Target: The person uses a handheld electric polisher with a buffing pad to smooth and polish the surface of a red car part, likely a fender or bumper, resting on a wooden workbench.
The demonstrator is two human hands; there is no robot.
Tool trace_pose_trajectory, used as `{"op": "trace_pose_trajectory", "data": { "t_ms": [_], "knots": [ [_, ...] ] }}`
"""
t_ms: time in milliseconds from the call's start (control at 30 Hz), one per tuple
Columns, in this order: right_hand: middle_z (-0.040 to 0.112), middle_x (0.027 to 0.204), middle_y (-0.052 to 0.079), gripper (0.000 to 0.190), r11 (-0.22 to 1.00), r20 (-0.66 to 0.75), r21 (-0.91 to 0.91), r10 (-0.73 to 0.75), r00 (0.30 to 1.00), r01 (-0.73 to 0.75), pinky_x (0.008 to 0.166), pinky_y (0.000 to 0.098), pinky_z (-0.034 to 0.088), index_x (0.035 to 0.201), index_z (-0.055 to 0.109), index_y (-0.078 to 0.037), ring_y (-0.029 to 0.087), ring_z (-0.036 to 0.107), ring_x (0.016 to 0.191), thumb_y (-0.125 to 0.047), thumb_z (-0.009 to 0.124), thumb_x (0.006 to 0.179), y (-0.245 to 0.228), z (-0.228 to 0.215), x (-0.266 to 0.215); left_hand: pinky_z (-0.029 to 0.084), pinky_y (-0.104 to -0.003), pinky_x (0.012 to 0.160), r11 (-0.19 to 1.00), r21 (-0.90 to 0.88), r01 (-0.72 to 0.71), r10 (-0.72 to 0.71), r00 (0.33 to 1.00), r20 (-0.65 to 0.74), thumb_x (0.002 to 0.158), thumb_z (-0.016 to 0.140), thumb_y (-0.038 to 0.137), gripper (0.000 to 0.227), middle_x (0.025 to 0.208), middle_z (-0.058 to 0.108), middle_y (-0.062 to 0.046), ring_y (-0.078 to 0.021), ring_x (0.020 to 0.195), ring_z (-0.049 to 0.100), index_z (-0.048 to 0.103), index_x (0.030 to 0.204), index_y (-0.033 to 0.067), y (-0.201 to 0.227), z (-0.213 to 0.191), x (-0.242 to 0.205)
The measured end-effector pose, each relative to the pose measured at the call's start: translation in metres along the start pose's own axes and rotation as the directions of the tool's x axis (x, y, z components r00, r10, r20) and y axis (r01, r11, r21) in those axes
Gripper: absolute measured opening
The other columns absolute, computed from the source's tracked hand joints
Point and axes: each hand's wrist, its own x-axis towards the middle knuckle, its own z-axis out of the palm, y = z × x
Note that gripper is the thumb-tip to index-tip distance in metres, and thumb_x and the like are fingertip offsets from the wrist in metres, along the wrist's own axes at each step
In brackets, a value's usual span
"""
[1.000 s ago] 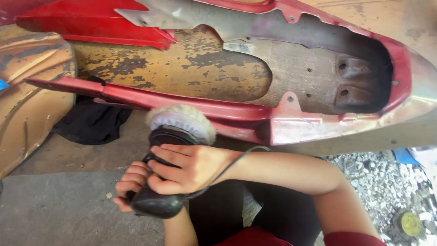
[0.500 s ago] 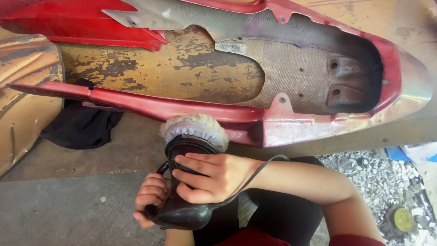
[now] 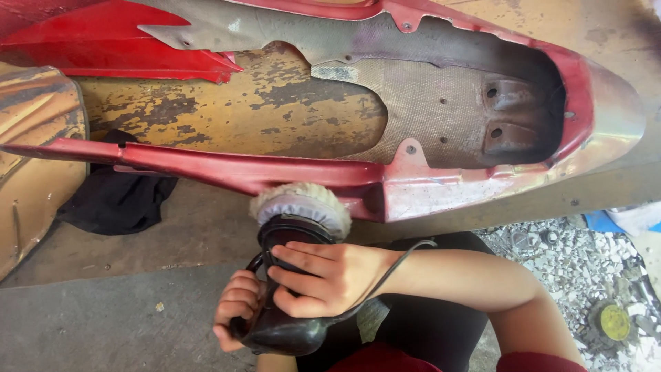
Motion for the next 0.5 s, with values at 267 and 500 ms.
{"op": "trace_pose_trajectory", "data": {
  "t_ms": [267,500],
  "knots": [
    [0.069,0.128,0.014,0.02,0.995,-0.013,0.073,0.064,0.998,-0.062,0.106,0.0439,0.06,0.113,0.065,-0.004,0.033,0.07,0.122,-0.013,0.07,0.096,0.026,0.001,0.004,0.028,-0.032,0.054,0.991,-0.116,-0.06,0.066,0.997,0.051,0.104,0.034,0.047,0.052,0.053,0.027,0.001,-0.0145,0.045,0.027,0.033,0.064,0.0136,-0.003,0.016,0.048],
    [0.068,0.131,0.016,0.038,0.934,0.006,0.285,0.224,0.975,-0.216,0.104,0.0455,0.058,0.12,0.062,0.0,0.037,0.066,0.127,-0.022,0.071,0.09,0.024,-0.013,-0.01,0.026,-0.029,0.046,0.993,-0.078,-0.089,0.096,0.99,0.1,0.109,0.029,0.05,0.062,0.048,0.031,-0.001,-0.0136,0.04,0.027,0.033,0.061,0.0115,-0.012,0.023,0.045]
  ]
}}
